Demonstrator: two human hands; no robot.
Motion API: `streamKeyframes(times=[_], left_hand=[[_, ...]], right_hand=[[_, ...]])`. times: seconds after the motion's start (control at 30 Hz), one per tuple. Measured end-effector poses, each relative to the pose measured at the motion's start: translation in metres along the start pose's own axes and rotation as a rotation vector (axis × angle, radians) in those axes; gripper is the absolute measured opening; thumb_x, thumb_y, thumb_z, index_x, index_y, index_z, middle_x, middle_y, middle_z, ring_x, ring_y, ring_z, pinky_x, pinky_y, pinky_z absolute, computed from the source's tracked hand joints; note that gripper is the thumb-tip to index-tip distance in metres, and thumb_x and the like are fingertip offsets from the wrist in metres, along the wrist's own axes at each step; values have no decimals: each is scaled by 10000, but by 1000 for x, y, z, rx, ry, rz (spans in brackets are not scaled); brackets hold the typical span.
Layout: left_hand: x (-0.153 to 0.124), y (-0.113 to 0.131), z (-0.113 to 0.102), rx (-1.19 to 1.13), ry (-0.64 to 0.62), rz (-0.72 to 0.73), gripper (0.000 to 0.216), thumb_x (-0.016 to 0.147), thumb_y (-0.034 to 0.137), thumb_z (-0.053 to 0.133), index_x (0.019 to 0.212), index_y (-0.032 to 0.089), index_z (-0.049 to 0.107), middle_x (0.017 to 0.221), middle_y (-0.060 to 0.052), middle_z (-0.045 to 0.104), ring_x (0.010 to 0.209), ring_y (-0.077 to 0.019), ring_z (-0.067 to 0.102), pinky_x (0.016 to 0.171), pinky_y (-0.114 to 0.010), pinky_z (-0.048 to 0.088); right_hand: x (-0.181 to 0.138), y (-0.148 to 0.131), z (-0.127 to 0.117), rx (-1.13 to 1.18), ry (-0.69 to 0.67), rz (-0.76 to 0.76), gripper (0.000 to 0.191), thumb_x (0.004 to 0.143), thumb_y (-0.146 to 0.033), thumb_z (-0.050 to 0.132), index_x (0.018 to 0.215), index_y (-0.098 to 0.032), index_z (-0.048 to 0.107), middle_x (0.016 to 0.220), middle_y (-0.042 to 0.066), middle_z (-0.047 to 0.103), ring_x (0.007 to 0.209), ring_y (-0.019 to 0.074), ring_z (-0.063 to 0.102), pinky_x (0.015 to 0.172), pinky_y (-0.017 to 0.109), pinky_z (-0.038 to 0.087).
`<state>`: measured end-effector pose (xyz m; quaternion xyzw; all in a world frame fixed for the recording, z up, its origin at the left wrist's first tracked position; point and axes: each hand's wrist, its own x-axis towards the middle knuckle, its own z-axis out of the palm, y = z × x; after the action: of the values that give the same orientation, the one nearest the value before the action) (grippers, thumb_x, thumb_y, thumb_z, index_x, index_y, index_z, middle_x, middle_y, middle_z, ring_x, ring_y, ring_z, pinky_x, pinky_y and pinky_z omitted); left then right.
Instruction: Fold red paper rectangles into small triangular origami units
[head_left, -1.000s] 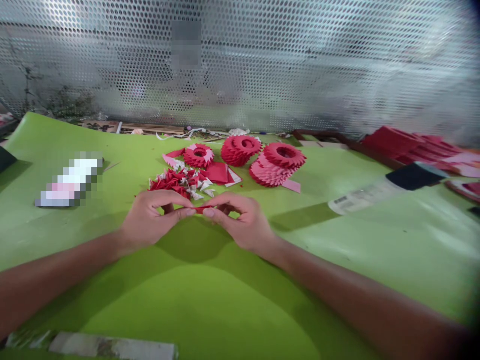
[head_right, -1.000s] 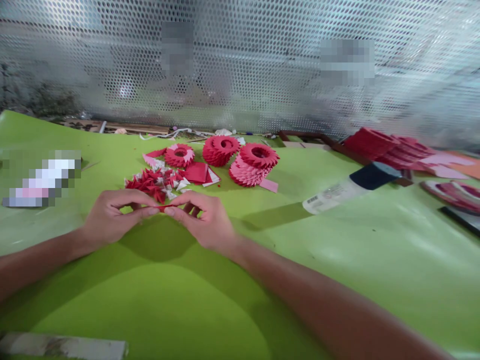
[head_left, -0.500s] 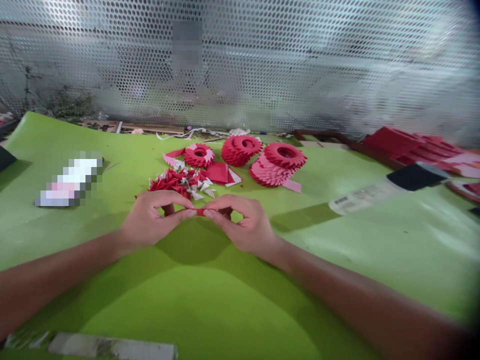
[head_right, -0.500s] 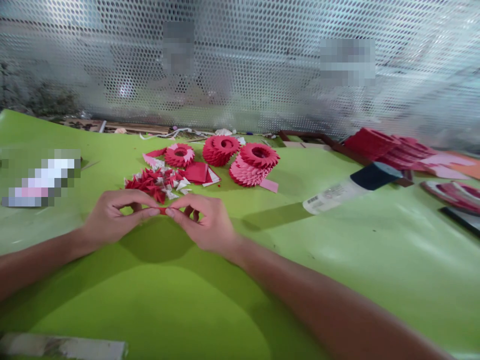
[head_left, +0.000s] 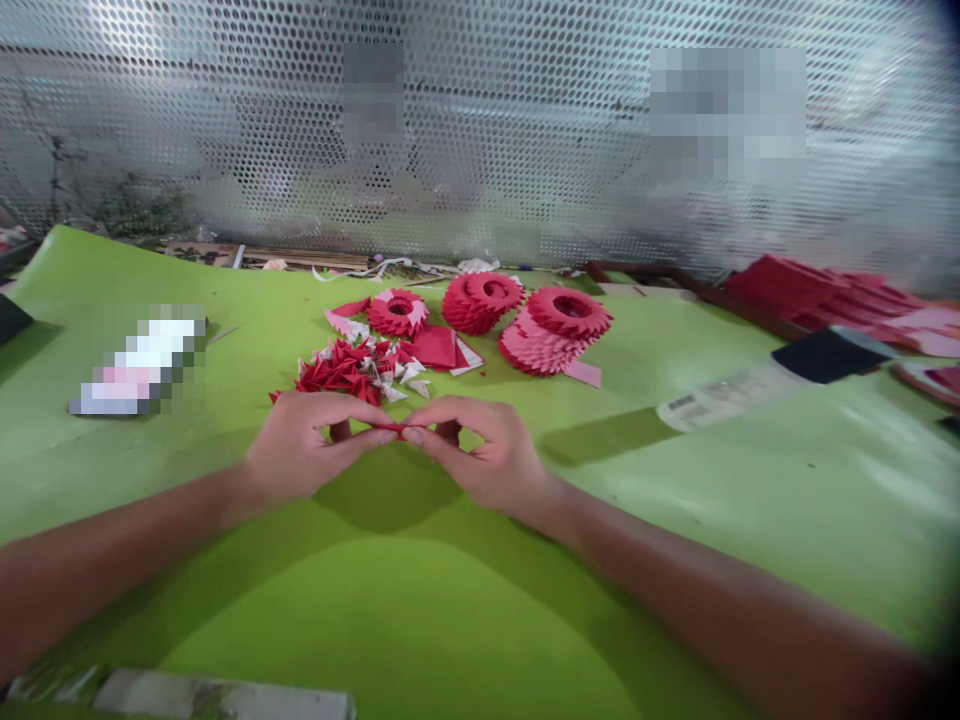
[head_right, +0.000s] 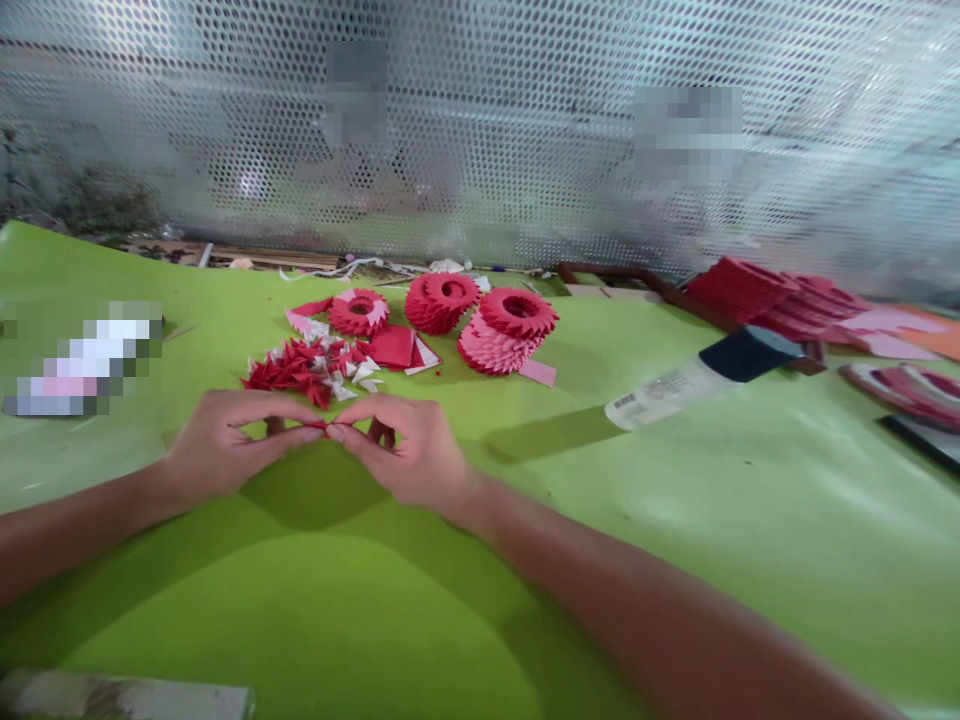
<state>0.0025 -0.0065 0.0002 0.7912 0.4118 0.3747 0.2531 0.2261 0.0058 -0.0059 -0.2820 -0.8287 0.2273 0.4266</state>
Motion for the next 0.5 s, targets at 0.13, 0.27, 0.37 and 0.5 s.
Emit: streamKeyframes(times=[0.13, 0.27, 0.37, 0.5], left_hand=[[0, 0, 0, 37, 18, 14, 176, 929, 352, 670, 915, 249, 812, 817, -13, 810, 624, -141, 726, 509, -217, 532], [-1, 1, -1, 78, 36, 55, 154, 926, 325, 685, 905, 238, 811, 806, -11, 809, 608, -134, 717, 534, -223, 539], [-2, 1, -1, 98, 42, 73, 153, 926, 311, 689, 900, 219, 809, 786, -8, 806, 584, -127, 709, 518, -216, 529], [-1, 0, 0, 112, 40, 95, 175, 942, 324, 667, 896, 226, 804, 779, 0, 805, 585, -120, 714, 495, -198, 525]], right_hand=[[0, 2, 0, -45, -7, -37, 77, 922, -225, 699, 930, -164, 745, 797, 27, 771, 574, 101, 646, 488, 203, 488], [0, 3, 0, -80, 7, -75, 72, 914, -241, 717, 936, -181, 747, 814, 27, 782, 610, 117, 678, 536, 225, 531], [1, 1, -1, -80, 5, -91, 44, 912, -211, 715, 932, -183, 742, 810, 22, 783, 615, 118, 687, 531, 224, 530], [2, 0, 0, -51, 9, -117, 23, 903, -163, 711, 896, -172, 730, 817, 30, 787, 651, 131, 710, 570, 235, 554]])
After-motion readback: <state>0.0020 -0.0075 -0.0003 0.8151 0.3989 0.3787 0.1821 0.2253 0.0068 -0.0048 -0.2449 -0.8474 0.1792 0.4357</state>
